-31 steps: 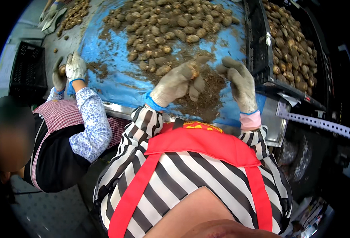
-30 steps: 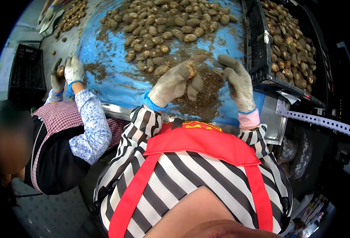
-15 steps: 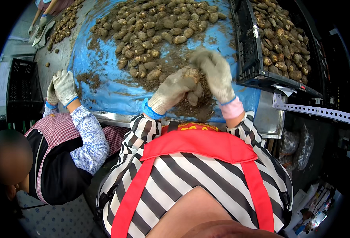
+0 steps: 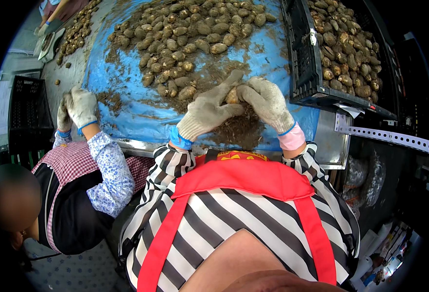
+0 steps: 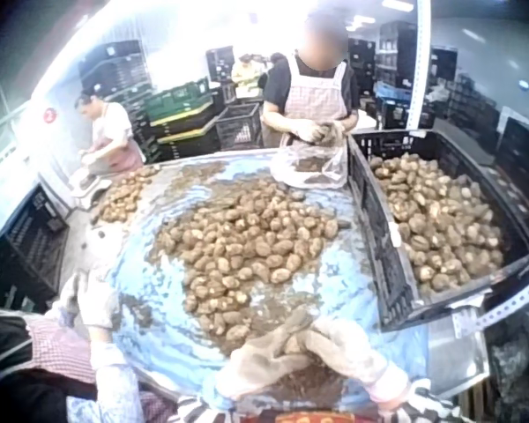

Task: The person sorts small root vegetables at a table by hand, cleaning off loose soil and moving them into a plastic crate.

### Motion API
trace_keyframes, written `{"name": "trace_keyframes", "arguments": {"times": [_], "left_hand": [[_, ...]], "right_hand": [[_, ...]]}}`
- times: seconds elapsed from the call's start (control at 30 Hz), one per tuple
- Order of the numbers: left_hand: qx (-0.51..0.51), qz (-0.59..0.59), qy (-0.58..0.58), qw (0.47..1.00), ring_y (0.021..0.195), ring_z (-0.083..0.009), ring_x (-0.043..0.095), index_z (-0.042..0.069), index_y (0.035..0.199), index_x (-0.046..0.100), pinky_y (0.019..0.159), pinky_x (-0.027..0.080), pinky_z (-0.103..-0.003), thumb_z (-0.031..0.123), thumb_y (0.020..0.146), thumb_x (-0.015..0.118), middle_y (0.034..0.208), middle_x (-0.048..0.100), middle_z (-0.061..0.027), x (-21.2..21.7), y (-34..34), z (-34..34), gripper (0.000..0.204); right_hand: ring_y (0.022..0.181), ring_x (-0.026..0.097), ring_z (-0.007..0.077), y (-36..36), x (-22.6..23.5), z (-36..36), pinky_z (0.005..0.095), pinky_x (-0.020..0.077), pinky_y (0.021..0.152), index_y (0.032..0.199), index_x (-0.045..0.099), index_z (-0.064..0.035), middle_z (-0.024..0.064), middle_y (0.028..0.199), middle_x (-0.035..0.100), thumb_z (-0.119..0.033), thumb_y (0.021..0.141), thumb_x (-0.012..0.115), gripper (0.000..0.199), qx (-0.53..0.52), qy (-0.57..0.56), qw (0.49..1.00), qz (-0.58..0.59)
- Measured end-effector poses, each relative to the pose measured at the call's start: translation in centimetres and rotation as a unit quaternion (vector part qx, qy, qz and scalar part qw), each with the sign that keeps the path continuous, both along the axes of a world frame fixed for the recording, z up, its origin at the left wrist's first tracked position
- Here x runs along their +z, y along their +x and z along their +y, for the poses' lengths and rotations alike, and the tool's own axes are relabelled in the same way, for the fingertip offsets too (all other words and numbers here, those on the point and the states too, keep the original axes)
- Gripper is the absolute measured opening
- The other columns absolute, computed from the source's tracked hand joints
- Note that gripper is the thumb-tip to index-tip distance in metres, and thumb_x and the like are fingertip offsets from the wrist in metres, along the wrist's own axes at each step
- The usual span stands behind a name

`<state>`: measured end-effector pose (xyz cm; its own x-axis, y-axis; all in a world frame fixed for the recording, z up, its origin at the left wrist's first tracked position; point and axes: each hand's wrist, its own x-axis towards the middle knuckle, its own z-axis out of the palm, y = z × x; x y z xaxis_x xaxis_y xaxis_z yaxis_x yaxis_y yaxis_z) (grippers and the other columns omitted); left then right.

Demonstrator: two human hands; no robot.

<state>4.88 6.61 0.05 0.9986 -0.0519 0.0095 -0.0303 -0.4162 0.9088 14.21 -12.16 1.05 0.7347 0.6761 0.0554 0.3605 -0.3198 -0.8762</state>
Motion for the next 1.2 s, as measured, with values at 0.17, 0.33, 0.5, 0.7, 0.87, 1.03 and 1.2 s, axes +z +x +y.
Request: {"name": "trace_keyframes", "arguments": {"times": [0.17,0.33,0.5,0.7,0.87,1.03,1.2], "left_hand": [[-0.017,-0.037,0.044,0.998,0.131,-0.0373,0.058,0.016,0.161,0.032,0.106,0.048,-0.04,0.034,0.089,0.076,0.138,0.06,-0.0255,0.2,-0.1,0.4,0.086],[0.013,-0.006,0.066,0.998,0.126,-0.0386,0.061,0.015,0.162,0.028,0.102,0.05,-0.04,0.033,0.089,0.075,0.13,0.063,-0.0295,-0.3,-0.3,0.0,0.089],[0.008,-0.025,0.058,0.998,0.113,-0.0377,0.068,0.01,0.161,0.028,0.095,0.053,-0.04,0.028,0.089,0.073,0.12,0.07,-0.0238,0.1,-0.2,-0.8,0.087],[-0.003,0.002,-0.188,0.982,0.088,-0.0235,0.071,0.004,0.16,0.032,0.081,0.057,-0.035,0.018,0.092,0.067,0.108,0.074,-0.0157,0.5,-0.3,-0.2,0.078],[0.012,0.097,-0.564,0.82,0.078,-0.0222,0.069,0.0,0.156,0.035,0.072,0.06,-0.035,0.017,0.1,0.058,0.095,0.07,-0.0184,-1.6,-0.5,0.6,0.063],[0.217,0.015,-0.785,0.58,0.096,-0.0257,0.065,-0.002,0.127,0.047,0.082,0.062,-0.036,0.024,0.11,0.041,0.101,0.06,-0.0119,-2.4,4.6,12.0,0.031],[0.276,-0.196,-0.581,0.741,0.125,-0.03,0.059,0.006,0.133,0.056,0.106,0.053,-0.049,0.019,0.104,0.054,0.133,0.062,-0.0167,2.3,7.3,28.6,0.032]], "right_hand": [[0.088,0.065,0.021,1.1,-1.6,0.2,0.0367,0.0508,0.079,0.103,0.072,0.001,0.0132,0.091,0.069,-0.02,0.099,0.062,0.023,-0.136,0.057,0.978,0.149],[0.091,0.066,0.0187,-1.1,-0.5,0.8,0.0341,0.0514,0.081,0.102,0.073,0.0009,0.0104,0.094,0.071,-0.016,0.098,0.062,0.02,-0.059,0.157,0.975,0.146],[0.086,0.066,0.0326,-1.4,-0.4,0.8,0.0396,0.0512,0.076,0.097,0.072,-0.001,0.0167,0.091,0.069,-0.018,0.096,0.063,0.019,-0.084,0.074,0.994,0.007],[0.082,0.064,0.0358,0.7,-2.8,-0.2,0.0441,0.0483,0.072,0.093,0.068,-0.0008,0.0203,0.087,0.066,-0.022,0.097,0.061,0.023,-0.095,-0.01,0.995,-0.043],[0.069,0.051,0.0165,-0.1,-5.2,-2.6,0.0352,0.0431,0.064,0.09,0.066,0.0011,0.012,0.073,0.059,-0.02,0.1,0.057,0.025,-0.072,-0.029,0.995,0.058],[0.071,0.054,0.0103,-0.7,-5.9,-5.0,0.0303,0.0428,0.064,0.087,0.07,0.002,0.0043,0.074,0.065,-0.02,0.101,0.057,0.029,-0.075,0.034,0.974,0.211],[0.068,0.052,0.0113,-1.8,-8.7,-6.6,0.0318,0.0417,0.061,0.082,0.07,-0.0009,0.003,0.07,0.063,-0.027,0.1,0.06,0.033,-0.101,-0.014,0.983,0.155]]}}
